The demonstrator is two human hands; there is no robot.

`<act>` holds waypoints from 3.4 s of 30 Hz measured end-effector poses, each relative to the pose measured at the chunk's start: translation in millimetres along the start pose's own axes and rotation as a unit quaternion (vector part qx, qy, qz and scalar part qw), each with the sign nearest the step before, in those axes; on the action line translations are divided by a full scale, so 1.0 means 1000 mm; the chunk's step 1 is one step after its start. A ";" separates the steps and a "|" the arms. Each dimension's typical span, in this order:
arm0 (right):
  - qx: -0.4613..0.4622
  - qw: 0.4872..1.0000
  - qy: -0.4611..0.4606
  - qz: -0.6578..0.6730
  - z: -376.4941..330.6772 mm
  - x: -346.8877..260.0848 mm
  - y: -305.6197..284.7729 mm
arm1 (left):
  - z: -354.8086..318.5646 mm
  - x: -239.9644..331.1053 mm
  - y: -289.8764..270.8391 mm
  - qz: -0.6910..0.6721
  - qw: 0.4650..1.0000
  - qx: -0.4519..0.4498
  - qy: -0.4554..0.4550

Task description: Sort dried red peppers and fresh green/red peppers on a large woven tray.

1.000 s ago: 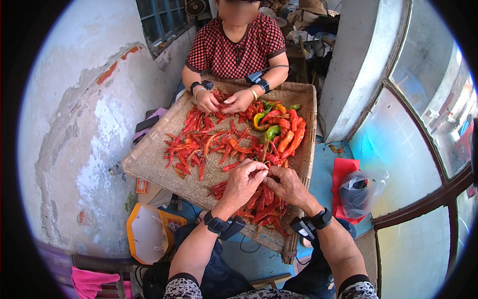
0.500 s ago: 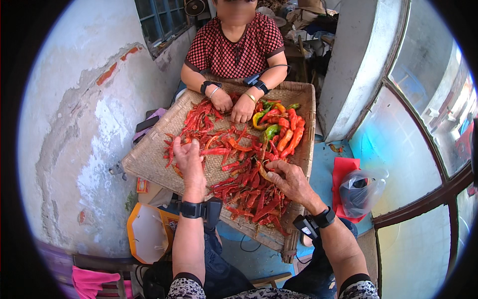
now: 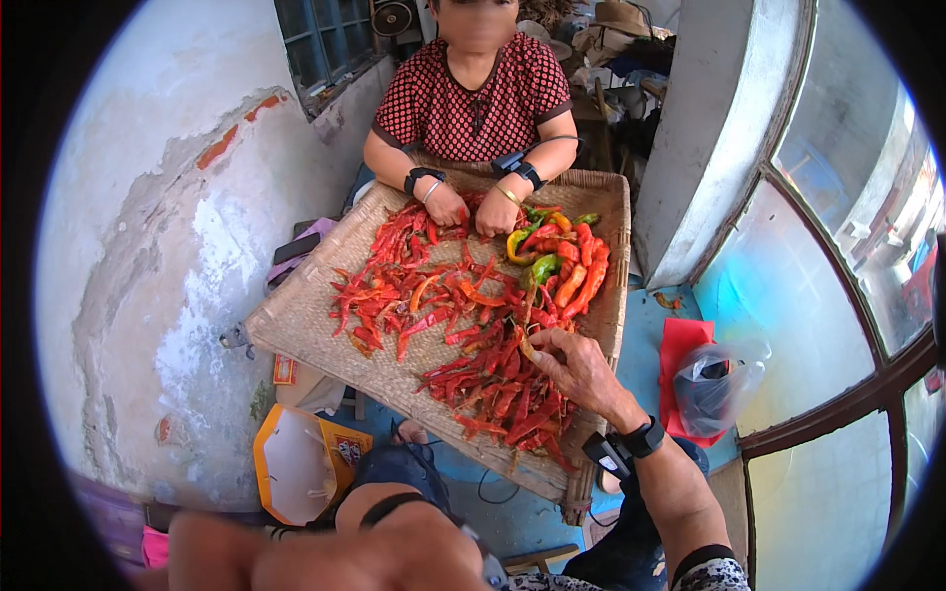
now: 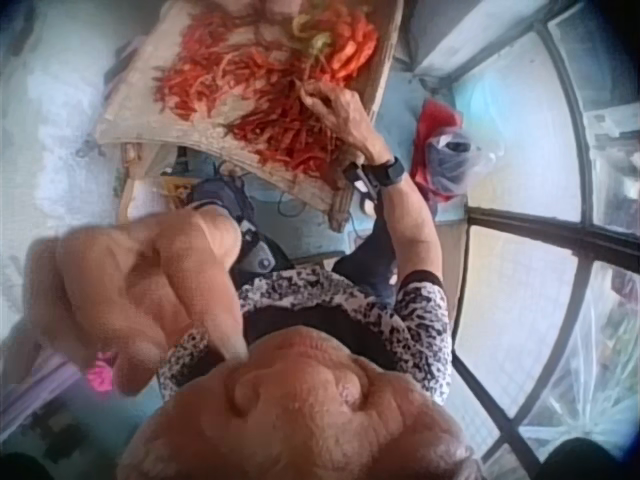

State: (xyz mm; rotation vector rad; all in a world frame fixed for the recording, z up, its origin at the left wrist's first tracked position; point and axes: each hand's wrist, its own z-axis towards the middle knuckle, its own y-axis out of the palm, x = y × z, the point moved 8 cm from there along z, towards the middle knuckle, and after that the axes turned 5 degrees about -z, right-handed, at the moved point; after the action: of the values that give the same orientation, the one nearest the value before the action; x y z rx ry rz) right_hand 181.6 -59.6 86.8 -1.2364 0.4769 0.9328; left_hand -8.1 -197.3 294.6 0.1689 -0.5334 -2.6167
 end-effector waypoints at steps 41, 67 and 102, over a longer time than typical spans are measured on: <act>0.025 0.999 -0.029 0.007 -0.002 -0.006 -0.014 | -0.207 -0.138 -0.259 0.646 0.429 -0.294 -0.559; 0.028 1.000 0.008 -0.001 -0.002 -0.004 -0.025 | -0.160 -0.147 -0.236 0.459 0.704 0.000 -0.542; 0.007 0.998 -0.026 -0.051 0.009 -0.008 -0.008 | -0.218 -0.168 -0.252 0.569 0.497 -0.223 -0.616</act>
State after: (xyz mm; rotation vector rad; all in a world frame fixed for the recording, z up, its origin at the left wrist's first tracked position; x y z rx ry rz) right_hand 181.8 -54.6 100.0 -1.2093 0.3750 0.8718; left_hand 81.0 12.6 -1.0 -1.6971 -0.1460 -0.9996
